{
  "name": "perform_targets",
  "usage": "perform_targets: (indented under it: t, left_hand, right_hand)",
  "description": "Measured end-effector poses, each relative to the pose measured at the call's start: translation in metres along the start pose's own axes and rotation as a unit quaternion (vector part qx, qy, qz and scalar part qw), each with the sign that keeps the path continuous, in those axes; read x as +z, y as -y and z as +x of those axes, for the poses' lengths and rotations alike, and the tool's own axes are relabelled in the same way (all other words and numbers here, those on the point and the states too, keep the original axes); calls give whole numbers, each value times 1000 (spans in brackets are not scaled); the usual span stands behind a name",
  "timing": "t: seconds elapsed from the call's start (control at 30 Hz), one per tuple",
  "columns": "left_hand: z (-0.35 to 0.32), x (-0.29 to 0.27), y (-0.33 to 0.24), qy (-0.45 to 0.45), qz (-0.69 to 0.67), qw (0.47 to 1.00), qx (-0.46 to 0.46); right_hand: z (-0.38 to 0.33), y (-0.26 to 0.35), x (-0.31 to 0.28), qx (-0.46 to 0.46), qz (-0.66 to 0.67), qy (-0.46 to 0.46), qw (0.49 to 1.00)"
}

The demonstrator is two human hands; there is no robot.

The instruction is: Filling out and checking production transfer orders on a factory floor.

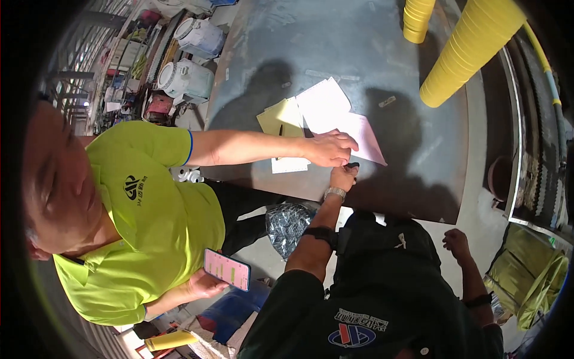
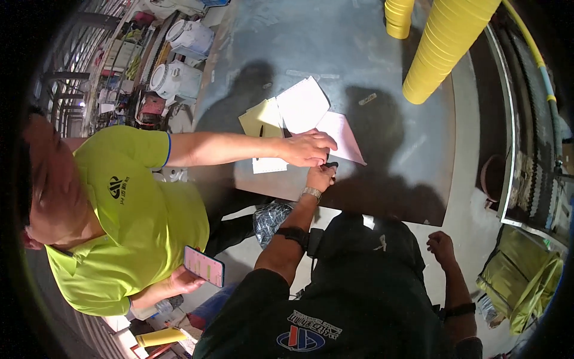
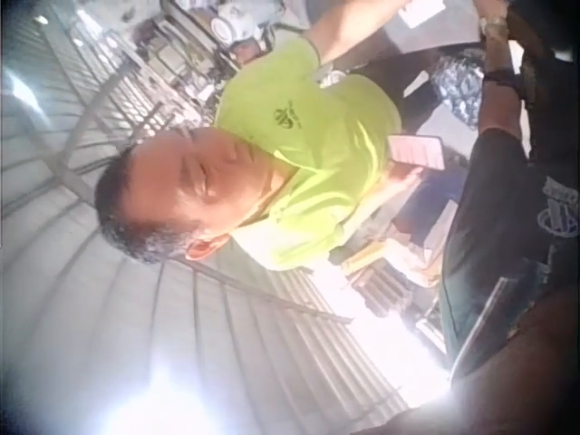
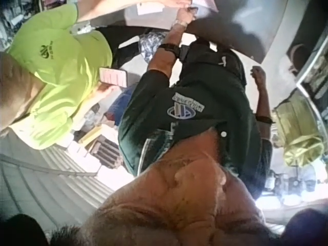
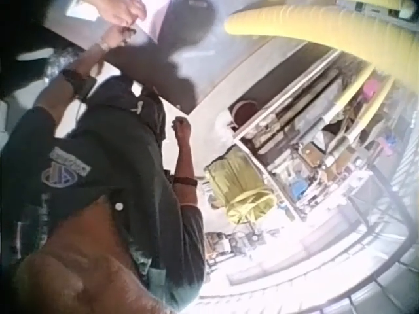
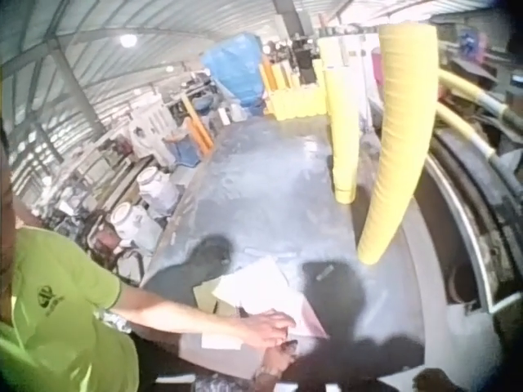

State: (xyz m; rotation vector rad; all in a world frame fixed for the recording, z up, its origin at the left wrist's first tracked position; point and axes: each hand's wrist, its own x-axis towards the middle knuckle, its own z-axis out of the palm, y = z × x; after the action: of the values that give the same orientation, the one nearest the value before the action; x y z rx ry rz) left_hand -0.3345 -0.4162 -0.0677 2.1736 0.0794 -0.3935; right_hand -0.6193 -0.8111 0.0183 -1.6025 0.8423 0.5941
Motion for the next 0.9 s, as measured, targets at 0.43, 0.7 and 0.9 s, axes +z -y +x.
perform_targets:
  t: [0.43, 0.7, 0.9]
  left_hand:
    - [-46, 19, -125, -61, -19, 989, 134]
    - [26, 15, -196, -94, 166, 929, 317]
    - [39, 70, -157, 79, 407, 882, 222]
  right_hand:
    - [41, 57, 7, -87, -50, 23, 995]
    - [35, 23, -9, -23, -49, 25, 998]
    - [29, 26, -11, -8, -48, 31, 998]
